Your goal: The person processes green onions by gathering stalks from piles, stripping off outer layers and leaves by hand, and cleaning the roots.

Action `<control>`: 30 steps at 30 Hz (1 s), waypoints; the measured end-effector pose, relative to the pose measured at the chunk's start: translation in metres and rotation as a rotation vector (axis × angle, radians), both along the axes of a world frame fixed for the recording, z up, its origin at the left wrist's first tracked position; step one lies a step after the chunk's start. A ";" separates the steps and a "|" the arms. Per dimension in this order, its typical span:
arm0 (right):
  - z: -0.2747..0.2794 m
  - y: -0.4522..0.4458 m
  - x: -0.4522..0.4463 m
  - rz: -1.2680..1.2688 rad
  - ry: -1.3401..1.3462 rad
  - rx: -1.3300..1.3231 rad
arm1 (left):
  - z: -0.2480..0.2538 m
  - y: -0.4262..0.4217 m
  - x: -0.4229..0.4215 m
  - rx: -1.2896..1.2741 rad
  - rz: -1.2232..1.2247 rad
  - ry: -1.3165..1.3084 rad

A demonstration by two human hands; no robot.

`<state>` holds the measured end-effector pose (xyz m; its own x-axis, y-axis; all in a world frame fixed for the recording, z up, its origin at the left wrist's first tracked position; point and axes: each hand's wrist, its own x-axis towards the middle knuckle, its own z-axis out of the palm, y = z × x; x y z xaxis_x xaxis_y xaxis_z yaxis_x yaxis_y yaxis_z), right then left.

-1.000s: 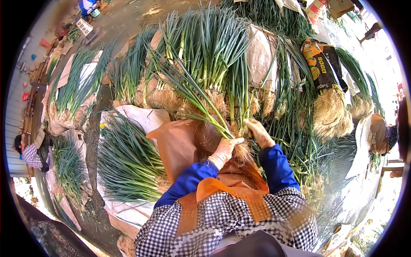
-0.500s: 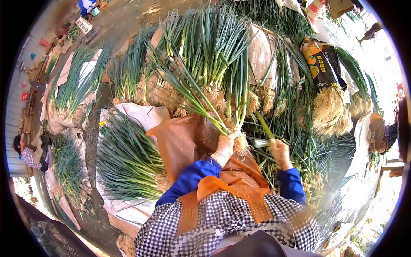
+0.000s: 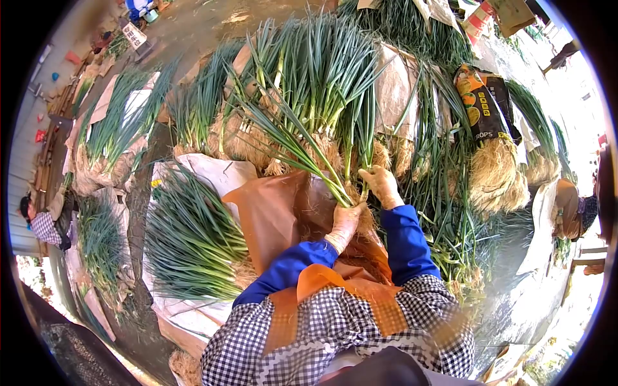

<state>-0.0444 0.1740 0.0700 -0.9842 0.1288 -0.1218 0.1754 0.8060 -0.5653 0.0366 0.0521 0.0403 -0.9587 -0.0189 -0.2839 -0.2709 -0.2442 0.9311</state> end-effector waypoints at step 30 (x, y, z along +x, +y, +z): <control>0.041 0.044 0.115 0.786 -0.346 0.039 | -0.015 -0.002 -0.003 0.331 0.145 -0.167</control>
<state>0.0705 0.2182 0.1107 -0.6974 -0.5645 -0.4415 -0.2846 0.7836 -0.5522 0.0338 0.0498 0.0252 -0.8929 -0.0321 -0.4490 -0.3525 -0.5704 0.7419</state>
